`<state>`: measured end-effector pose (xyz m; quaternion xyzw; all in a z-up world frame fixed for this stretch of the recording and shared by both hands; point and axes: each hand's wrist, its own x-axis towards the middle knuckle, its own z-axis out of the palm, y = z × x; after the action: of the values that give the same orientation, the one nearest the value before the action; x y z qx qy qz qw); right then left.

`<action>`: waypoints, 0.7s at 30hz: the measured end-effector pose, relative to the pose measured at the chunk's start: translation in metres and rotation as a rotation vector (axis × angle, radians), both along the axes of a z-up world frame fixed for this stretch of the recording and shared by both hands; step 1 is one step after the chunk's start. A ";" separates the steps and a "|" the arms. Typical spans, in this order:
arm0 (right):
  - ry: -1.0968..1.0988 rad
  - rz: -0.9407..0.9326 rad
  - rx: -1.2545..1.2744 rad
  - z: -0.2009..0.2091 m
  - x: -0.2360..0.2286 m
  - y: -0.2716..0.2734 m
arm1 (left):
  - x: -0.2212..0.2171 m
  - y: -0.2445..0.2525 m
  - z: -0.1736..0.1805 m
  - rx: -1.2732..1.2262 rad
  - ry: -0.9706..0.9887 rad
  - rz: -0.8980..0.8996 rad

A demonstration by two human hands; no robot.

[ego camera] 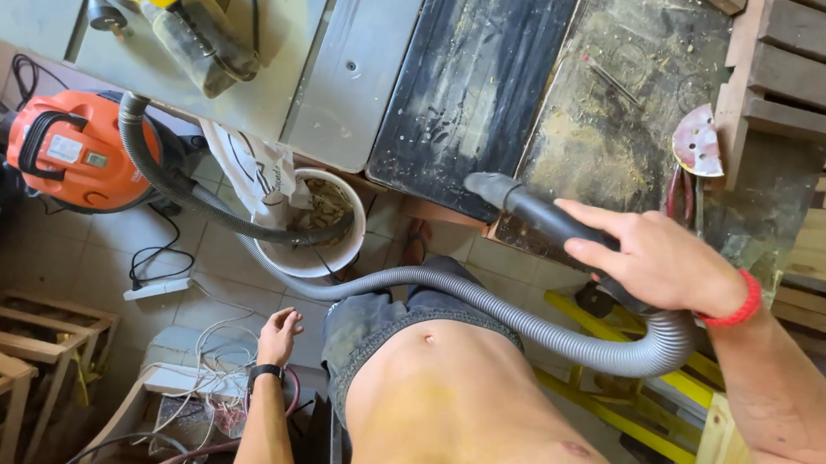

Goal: Cleaning sawdust and debris from a workbench and table saw using a vacuum hose and a chisel.

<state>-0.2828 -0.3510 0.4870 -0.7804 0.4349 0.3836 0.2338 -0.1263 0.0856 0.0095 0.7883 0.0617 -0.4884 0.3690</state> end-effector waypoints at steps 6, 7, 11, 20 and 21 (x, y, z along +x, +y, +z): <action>-0.267 -0.159 -0.009 -0.008 0.024 -0.041 | 0.006 -0.014 0.008 -0.027 -0.015 -0.022; -0.349 -0.273 0.003 -0.012 0.030 -0.055 | 0.004 -0.015 0.007 -0.055 -0.018 0.015; -0.488 -0.352 -0.025 -0.033 0.047 -0.103 | -0.011 -0.006 0.005 -0.042 -0.034 0.059; -0.520 -0.253 -0.054 -0.024 0.060 -0.097 | -0.055 0.022 -0.002 -0.009 0.034 0.165; -0.481 -0.263 -0.005 -0.019 0.055 -0.084 | -0.057 0.023 -0.002 0.017 0.047 0.148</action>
<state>-0.2276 -0.4355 0.4676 -0.7865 0.4654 0.1525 0.3763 -0.1833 0.1083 0.0072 0.7731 0.1326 -0.4778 0.3956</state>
